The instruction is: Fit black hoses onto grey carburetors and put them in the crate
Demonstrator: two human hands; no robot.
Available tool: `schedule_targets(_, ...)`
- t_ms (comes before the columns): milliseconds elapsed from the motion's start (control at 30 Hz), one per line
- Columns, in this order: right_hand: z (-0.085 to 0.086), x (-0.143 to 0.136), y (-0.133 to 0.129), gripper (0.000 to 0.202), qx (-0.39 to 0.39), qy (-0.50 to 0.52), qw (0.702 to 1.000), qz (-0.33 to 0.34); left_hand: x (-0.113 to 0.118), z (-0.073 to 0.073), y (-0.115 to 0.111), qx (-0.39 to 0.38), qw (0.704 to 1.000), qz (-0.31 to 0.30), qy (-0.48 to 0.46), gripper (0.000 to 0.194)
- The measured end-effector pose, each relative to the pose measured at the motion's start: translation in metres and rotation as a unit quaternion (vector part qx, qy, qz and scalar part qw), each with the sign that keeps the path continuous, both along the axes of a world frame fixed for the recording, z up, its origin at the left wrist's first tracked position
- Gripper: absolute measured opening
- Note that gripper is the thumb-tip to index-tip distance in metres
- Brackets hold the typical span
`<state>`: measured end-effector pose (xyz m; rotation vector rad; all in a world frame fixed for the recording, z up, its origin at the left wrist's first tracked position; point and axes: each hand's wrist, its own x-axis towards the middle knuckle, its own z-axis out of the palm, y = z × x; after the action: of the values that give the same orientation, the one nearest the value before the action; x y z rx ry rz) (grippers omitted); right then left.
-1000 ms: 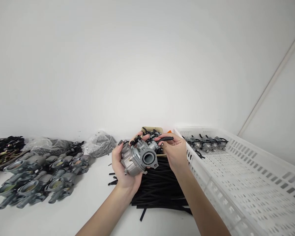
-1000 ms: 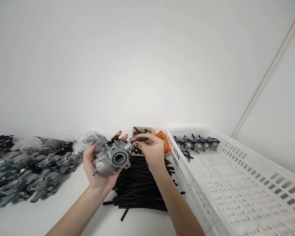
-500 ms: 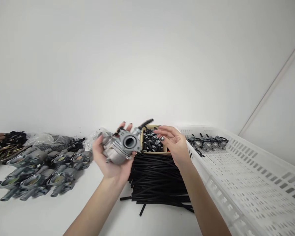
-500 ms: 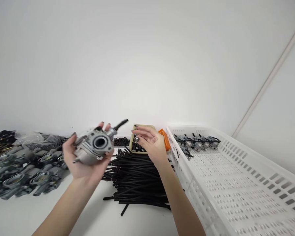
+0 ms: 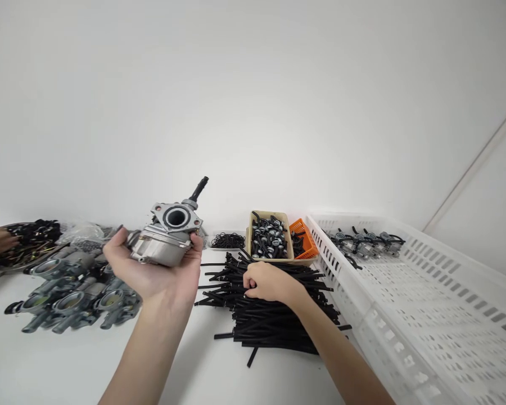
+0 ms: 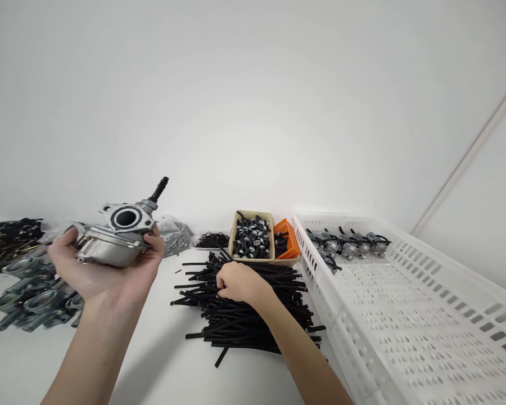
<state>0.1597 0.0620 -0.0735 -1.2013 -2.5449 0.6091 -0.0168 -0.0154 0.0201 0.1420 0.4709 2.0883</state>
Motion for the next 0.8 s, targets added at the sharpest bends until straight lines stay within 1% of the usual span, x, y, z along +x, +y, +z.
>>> schedule_targets(67, 0.014, 0.015, -0.001, 0.008, 0.02, 0.03, 0.999, -0.018, 0.004, 0.0, 0.001, -0.008, 1.0, -0.005, -0.003, 0.023)
schedule_targets(100, 0.022, 0.026, -0.003, 0.005, 0.036, 0.056, 0.997, -0.043, 0.005, 0.0, 0.002, -0.014, 1.0, -0.004, -0.007, 0.022)
schedule_targets(133, 0.031, 0.037, -0.006, 0.009, 0.054, 0.091, 0.991, -0.078, 0.006, 0.0, 0.003, -0.02, 1.0, -0.004, -0.011, 0.021)
schedule_targets(167, 0.04, 0.047, -0.009, 0.012, 0.074, 0.145, 0.979, -0.121, 0.007, 0.0, 0.004, -0.024, 1.0, -0.004, -0.013, 0.021)
schedule_targets(200, 0.048, 0.057, -0.013, 0.013, 0.096, 0.228, 0.955, -0.165, 0.008, -0.001, 0.005, -0.027, 1.0, -0.004, -0.015, 0.02)
schedule_targets(233, 0.055, 0.065, -0.018, 0.013, 0.124, 0.318, 0.918, -0.2, 0.008, -0.001, 0.005, -0.029, 0.999, -0.003, -0.016, 0.02)
schedule_targets(300, 0.065, 0.076, -0.025, 0.016, 0.198, 0.485, 0.817, -0.241, 0.009, -0.002, 0.006, -0.03, 0.999, 0.0, -0.015, 0.02)
schedule_targets(333, 0.067, 0.078, -0.028, 0.02, 0.232, 0.538, 0.773, -0.245, 0.009, -0.002, 0.007, -0.029, 0.999, 0.0, -0.014, 0.02)
schedule_targets(367, 0.069, 0.078, -0.029, 0.022, 0.255, 0.57, 0.742, -0.245, 0.01, -0.003, 0.007, -0.029, 0.999, 0.003, -0.015, 0.02)
schedule_targets(400, 0.069, 0.077, -0.029, 0.023, 0.262, 0.582, 0.731, -0.241, 0.01, -0.003, 0.007, -0.028, 0.999, 0.003, -0.015, 0.021)
schedule_targets(433, 0.068, 0.075, -0.028, 0.024, 0.252, 0.578, 0.739, -0.236, 0.011, -0.004, 0.007, -0.027, 1.0, 0.002, -0.016, 0.02)
schedule_targets(467, 0.066, 0.073, -0.026, 0.024, 0.228, 0.56, 0.763, -0.23, 0.011, -0.004, 0.006, -0.026, 1.0, -0.002, -0.018, 0.02)
schedule_targets(533, 0.059, 0.068, -0.019, 0.02, 0.165, 0.483, 0.831, -0.22, 0.011, -0.004, 0.006, -0.031, 0.999, -0.006, -0.023, 0.019)
schedule_targets(600, 0.05, 0.066, -0.01, 0.012, 0.095, 0.369, 0.902, -0.203, 0.012, -0.004, 0.007, -0.031, 0.999, -0.015, -0.025, 0.018)
schedule_targets(633, 0.045, 0.065, -0.006, 0.008, 0.057, 0.312, 0.93, -0.185, 0.012, -0.004, 0.007, -0.032, 0.999, -0.015, -0.025, 0.018)
schedule_targets(667, 0.04, 0.065, -0.001, 0.003, 0.019, 0.263, 0.951, -0.162, 0.012, -0.005, 0.007, -0.03, 0.999, -0.015, -0.023, 0.018)
schedule_targets(700, 0.036, 0.065, 0.003, 0.002, -0.015, 0.228, 0.963, -0.139, 0.012, -0.005, 0.008, -0.029, 0.999, -0.014, -0.022, 0.019)
schedule_targets(733, 0.032, 0.064, 0.007, 0.005, -0.04, 0.21, 0.969, -0.12, 0.012, -0.005, 0.009, -0.027, 0.999, -0.014, -0.02, 0.02)
schedule_targets(800, 0.028, 0.061, 0.011, 0.008, -0.057, 0.211, 0.97, -0.105, 0.013, -0.006, 0.01, -0.027, 0.999, -0.009, -0.019, 0.021)
